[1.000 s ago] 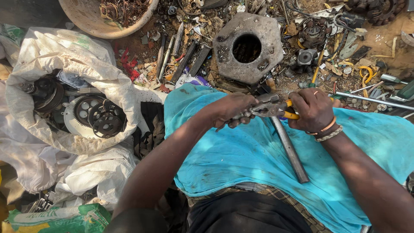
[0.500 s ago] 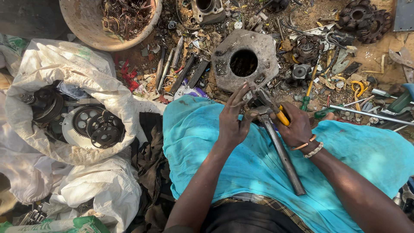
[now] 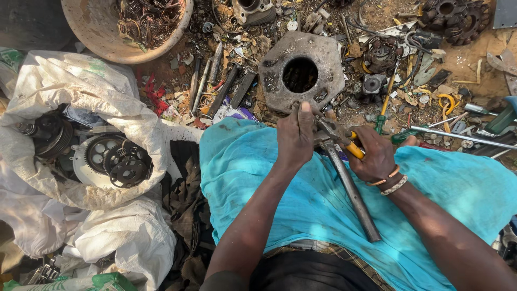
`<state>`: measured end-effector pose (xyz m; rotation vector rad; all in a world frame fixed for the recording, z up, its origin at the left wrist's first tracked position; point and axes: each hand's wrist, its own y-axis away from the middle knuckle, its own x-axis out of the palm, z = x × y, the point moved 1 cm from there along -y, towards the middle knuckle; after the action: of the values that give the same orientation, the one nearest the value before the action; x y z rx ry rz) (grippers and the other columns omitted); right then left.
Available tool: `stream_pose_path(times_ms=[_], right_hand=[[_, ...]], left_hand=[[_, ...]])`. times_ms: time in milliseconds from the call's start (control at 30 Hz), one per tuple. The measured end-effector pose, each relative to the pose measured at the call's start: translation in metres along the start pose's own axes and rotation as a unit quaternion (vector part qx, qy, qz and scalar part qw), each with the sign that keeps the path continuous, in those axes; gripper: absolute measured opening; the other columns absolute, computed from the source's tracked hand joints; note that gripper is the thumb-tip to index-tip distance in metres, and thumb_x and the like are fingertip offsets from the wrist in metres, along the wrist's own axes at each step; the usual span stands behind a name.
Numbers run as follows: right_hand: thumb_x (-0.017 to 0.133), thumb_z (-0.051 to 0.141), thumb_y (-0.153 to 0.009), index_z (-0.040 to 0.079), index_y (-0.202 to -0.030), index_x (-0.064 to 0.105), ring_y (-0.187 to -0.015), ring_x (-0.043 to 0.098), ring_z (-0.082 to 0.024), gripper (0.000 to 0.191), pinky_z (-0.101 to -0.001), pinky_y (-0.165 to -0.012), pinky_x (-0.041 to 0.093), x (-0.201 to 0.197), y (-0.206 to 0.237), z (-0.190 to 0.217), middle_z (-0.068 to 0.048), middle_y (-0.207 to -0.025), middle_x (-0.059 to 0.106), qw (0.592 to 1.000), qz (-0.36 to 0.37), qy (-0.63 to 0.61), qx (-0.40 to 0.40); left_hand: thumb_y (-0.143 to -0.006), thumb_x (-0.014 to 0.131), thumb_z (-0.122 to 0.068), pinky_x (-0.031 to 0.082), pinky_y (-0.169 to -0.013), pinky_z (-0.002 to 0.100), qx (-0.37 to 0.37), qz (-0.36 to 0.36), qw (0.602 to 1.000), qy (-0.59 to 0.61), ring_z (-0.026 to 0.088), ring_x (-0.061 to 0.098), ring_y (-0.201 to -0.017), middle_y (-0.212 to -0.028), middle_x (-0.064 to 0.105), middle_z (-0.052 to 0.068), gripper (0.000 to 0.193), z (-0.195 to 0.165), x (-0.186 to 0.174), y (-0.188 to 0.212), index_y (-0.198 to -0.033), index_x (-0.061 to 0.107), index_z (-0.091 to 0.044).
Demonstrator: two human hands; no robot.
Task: The person sits on the ground and hammers a metal component against a heavy hexagonal metal block, using a hammer to strike the part and pliers to grip and reposition it, working the piece over the block while surrounded by scattered scrap metal parts and tools.
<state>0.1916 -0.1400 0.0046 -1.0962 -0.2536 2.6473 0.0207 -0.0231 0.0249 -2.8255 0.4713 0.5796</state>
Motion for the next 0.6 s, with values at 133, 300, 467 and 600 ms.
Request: stream_pose_path(times_ms=[133, 300, 467, 600], right_hand=[[0.078, 0.012, -0.071, 0.002, -0.109, 0.066, -0.074, 0.065, -0.037, 0.040, -0.0468, -0.065, 0.052, -0.011, -0.003, -0.009, -0.016, -0.089, 0.063, 0.994, 0.030, 0.082, -0.065], [0.076, 0.016, -0.068, 0.002, -0.110, 0.067, -0.076, 0.066, -0.038, 0.046, -0.0468, -0.066, 0.052, -0.002, -0.011, 0.003, -0.016, -0.092, 0.065, 0.991, 0.016, 0.095, -0.093], [0.072, 0.024, -0.095, 0.002, -0.108, 0.065, -0.073, 0.063, -0.032, 0.027, -0.0407, -0.066, 0.048, 0.001, -0.019, 0.000, -0.013, -0.087, 0.063, 0.996, 0.021, -0.027, 0.083], [0.065, 0.028, -0.099, 0.003, -0.105, 0.066, -0.063, 0.053, -0.019, 0.026, -0.0337, -0.059, 0.043, -0.001, -0.016, -0.014, -0.007, -0.073, 0.058, 0.972, 0.111, -0.138, 0.157]], left_hand=[[-0.112, 0.053, -0.051, 0.029, -0.043, 0.033, -0.301, 0.308, 0.881, 0.194, 0.013, 0.039, -0.049, -0.059, 0.044, 0.002, 0.058, 0.013, -0.026, -0.017, -0.079, 0.056, -0.004], [-0.102, 0.043, -0.065, 0.035, -0.040, 0.026, -0.363, 0.447, 0.806, 0.135, 0.010, 0.049, -0.049, -0.066, 0.063, 0.006, 0.065, 0.003, -0.063, -0.041, -0.099, 0.071, -0.007], [-0.103, 0.055, -0.053, 0.060, -0.076, 0.033, -0.009, 0.137, 0.990, 0.021, 0.023, 0.070, -0.096, -0.120, 0.066, 0.017, 0.060, -0.032, -0.046, -0.031, -0.141, 0.052, -0.007], [-0.112, 0.052, -0.042, 0.058, -0.103, 0.045, 0.184, 0.080, 0.980, -0.007, 0.034, 0.059, -0.134, -0.148, 0.055, 0.021, 0.053, -0.027, -0.028, -0.021, -0.152, 0.046, -0.007]])
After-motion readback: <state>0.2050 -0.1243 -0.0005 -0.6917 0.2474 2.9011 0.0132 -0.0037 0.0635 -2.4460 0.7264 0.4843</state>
